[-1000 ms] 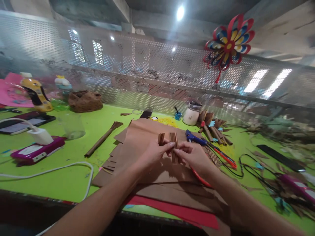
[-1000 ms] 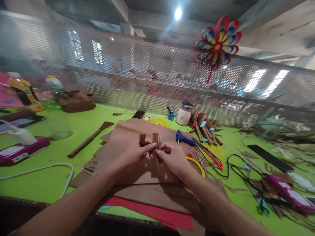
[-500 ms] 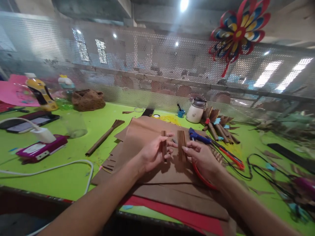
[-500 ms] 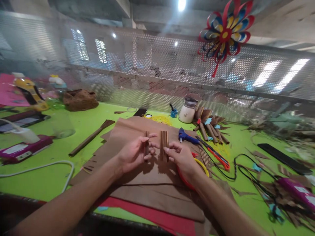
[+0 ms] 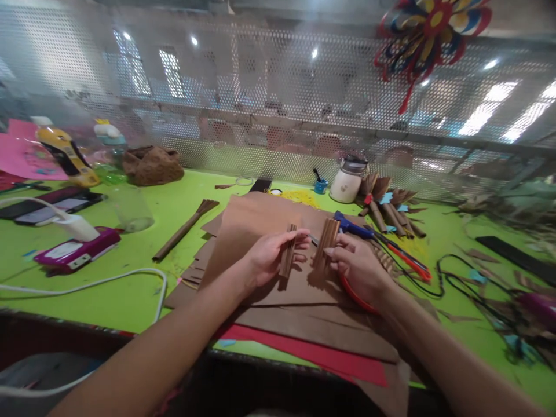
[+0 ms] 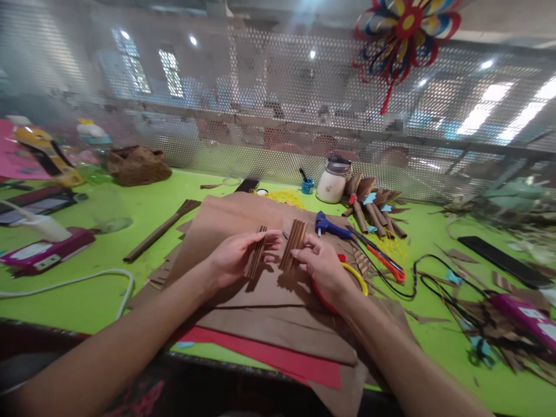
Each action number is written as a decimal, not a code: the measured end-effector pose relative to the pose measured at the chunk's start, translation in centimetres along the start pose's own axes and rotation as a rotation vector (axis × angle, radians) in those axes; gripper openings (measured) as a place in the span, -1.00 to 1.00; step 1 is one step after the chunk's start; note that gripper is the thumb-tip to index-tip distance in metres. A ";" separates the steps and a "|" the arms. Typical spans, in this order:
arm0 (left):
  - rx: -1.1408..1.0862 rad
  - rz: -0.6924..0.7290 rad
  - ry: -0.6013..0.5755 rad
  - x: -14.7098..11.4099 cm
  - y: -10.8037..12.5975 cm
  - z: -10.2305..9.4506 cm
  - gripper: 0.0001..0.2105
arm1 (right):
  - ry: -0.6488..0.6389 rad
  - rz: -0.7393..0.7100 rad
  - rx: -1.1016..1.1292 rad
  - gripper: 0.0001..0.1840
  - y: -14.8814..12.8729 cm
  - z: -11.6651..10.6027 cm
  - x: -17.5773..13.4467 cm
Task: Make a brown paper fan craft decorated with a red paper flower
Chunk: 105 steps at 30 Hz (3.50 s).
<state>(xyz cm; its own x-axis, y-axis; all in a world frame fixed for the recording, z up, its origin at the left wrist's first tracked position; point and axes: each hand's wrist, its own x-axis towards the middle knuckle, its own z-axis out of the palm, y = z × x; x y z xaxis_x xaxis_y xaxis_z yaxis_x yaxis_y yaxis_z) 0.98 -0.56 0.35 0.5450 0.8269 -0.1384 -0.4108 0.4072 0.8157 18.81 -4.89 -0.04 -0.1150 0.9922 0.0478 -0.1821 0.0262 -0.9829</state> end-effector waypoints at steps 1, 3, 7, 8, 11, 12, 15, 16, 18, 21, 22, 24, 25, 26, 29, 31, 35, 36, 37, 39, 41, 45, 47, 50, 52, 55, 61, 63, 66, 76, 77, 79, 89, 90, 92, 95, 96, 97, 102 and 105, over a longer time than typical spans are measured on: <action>0.000 0.004 0.007 0.0 -0.1 0.1 -0.80 | -0.014 0.006 -0.001 -0.75 0.1 0.1 0.0; -0.004 -0.003 0.001 0.0 -0.2 0.3 -0.80 | -0.051 0.024 -0.009 -0.74 0.2 0.2 -0.1; -0.025 -0.002 -0.051 0.0 -0.2 0.5 -0.80 | -0.138 0.071 0.032 -0.71 0.5 0.6 -0.3; -0.025 -0.004 -0.069 0.0 -0.2 0.6 -0.79 | -0.153 0.086 0.054 -0.70 0.6 0.7 -0.3; -0.006 -0.046 -0.108 -0.2 -0.3 0.7 -0.71 | -0.179 0.121 0.100 -0.65 0.7 0.7 -0.3; 0.006 -0.065 -0.112 -0.2 -0.3 0.8 -0.68 | -0.186 0.125 0.109 -0.61 0.7 0.8 -0.3; 0.038 -0.099 -0.133 -0.3 -0.4 0.9 -0.63 | -0.206 0.127 0.154 -0.54 0.7 1.0 -0.2; 0.042 -0.104 -0.147 -0.4 -0.5 0.9 -0.63 | -0.213 0.127 0.177 -0.56 0.7 1.1 -0.2; 0.040 -0.117 -0.179 -0.4 -0.7 0.9 -0.63 | -0.225 0.128 0.222 -0.62 0.8 1.4 -0.2; 0.040 -0.139 -0.193 -0.4 -1.0 0.9 -0.64 | -0.235 0.133 0.277 -0.66 1.0 1.8 -0.2; 0.040 -0.138 -0.191 -0.4 -1.1 1.0 -0.64 | -0.227 0.136 0.290 -0.67 1.0 1.9 -0.2; 0.037 -0.118 -0.189 -0.4 -1.3 1.0 -0.65 | -0.201 0.153 0.324 -0.72 0.9 2.1 -0.3; 0.035 -0.103 -0.189 -0.3 -1.4 1.1 -0.66 | -0.187 0.172 0.344 -0.76 0.9 2.2 -0.3; 0.034 -0.084 -0.188 -0.3 -1.5 1.1 -0.67 | -0.174 0.198 0.365 -0.80 0.8 2.4 -0.4; 0.030 -0.046 -0.174 -0.3 -1.6 1.3 -0.70 | -0.140 0.274 0.416 -0.86 0.5 2.8 -0.8; 0.028 -0.037 -0.151 -0.3 -1.7 1.3 -0.70 | -0.132 0.282 0.407 -0.85 0.4 3.0 -0.9; 0.074 -0.076 -0.167 -0.4 -1.7 1.2 -0.65 | -0.139 0.239 0.290 -0.72 0.8 2.9 -0.9; 0.091 -0.089 -0.189 -0.4 -1.7 1.2 -0.63 | -0.144 0.230 0.259 -0.72 1.0 2.9 -0.9; 0.109 -0.097 -0.208 -0.4 -1.7 1.1 -0.62 | -0.151 0.220 0.233 -0.73 1.1 2.8 -0.8; 0.141 -0.100 -0.218 -0.3 -1.7 0.8 -0.61 | -0.178 0.202 0.203 -0.76 1.4 2.6 -0.7; 0.174 -0.088 -0.185 -0.2 -1.7 0.6 -0.61 | -0.198 0.200 0.203 -0.76 1.6 2.6 -0.7; 0.267 -0.064 -0.102 0.2 -1.9 0.3 -0.66 | -0.210 0.200 0.200 -0.71 1.6 2.5 -0.9; 0.322 -0.041 -0.059 0.3 -1.9 0.4 -0.70 | -0.208 0.186 0.158 -0.69 1.5 2.4 -0.9; 0.404 0.022 0.011 0.3 -1.6 0.5 -0.76 | -0.152 0.176 0.066 -0.67 1.4 2.3 -0.9; 0.445 0.049 0.041 0.2 -1.3 0.7 -0.79 | -0.110 0.163 0.028 -0.67 1.4 2.3 -0.8; 0.459 0.051 0.062 -0.1 -1.0 0.8 -0.81 | -0.096 0.138 0.008 -0.66 1.5 2.3 -0.6; 0.436 0.030 0.142 -0.4 -0.6 0.8 -0.78 | -0.003 0.144 -0.005 -0.67 2.3 2.4 -0.7; 0.405 0.012 0.126 -0.4 -0.5 0.7 -0.78 | 0.004 0.141 0.005 -0.68 2.4 2.5 -0.8; 0.363 0.004 0.096 -0.3 -0.4 0.7 -0.77 | -0.008 0.131 -0.019 -0.69 2.3 2.7 -0.9; 0.437 0.010 0.154 -0.2 -0.4 0.3 -0.75 | 0.090 0.042 -0.309 -0.66 0.9 2.6 -1.1; 0.450 0.014 0.164 -0.2 -0.3 0.3 -0.75 | 0.095 0.042 -0.325 -0.66 0.7 2.6 -1.1; 0.457 0.017 0.178 -0.2 -0.2 0.3 -0.76 | 0.100 0.032 -0.353 -0.66 0.5 2.6 -1.1; 0.414 0.026 0.229 -0.3 0.0 0.8 -0.78 | 0.114 0.059 -0.291 -0.69 0.5 2.3 -1.1; 0.415 0.031 0.232 -0.3 0.0 0.8 -0.78 | 0.113 0.069 -0.270 -0.69 0.5 2.4 -1.1; 0.409 0.051 0.227 -0.3 0.0 0.8 -0.77 | 0.108 0.084 -0.234 -0.68 0.5 2.4 -1.1; 0.380 0.060 0.198 -0.2 0.0 0.7 -0.78 | 0.093 0.105 -0.178 -0.69 0.5 2.4 -1.2; 0.367 0.055 0.189 -0.2 0.0 0.6 -0.78 | 0.090 0.108 -0.160 -0.69 0.5 2.4 -1.2; 0.357 0.050 0.185 -0.2 -0.1 0.6 -0.78 | 0.086 0.109 -0.145 -0.69 0.5 2.4 -1.2; 0.356 0.043 0.151 -0.2 -0.2 0.5 -0.79 | 0.054 0.099 -0.108 -0.69 0.6 2.4 -1.2; 0.354 0.035 0.120 -0.2 -0.2 0.5 -0.80 | 0.057 0.111 -0.111 -0.69 0.6 2.4 -1.3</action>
<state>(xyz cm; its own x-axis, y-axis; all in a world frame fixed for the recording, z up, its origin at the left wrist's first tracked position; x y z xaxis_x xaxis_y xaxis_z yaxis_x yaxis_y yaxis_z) 1.31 -1.01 0.54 0.4367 0.8862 -0.1545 -0.1381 0.2357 0.9619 16.46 -6.44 -0.27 -0.0722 0.9950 -0.0688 -0.0621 -0.0733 -0.9954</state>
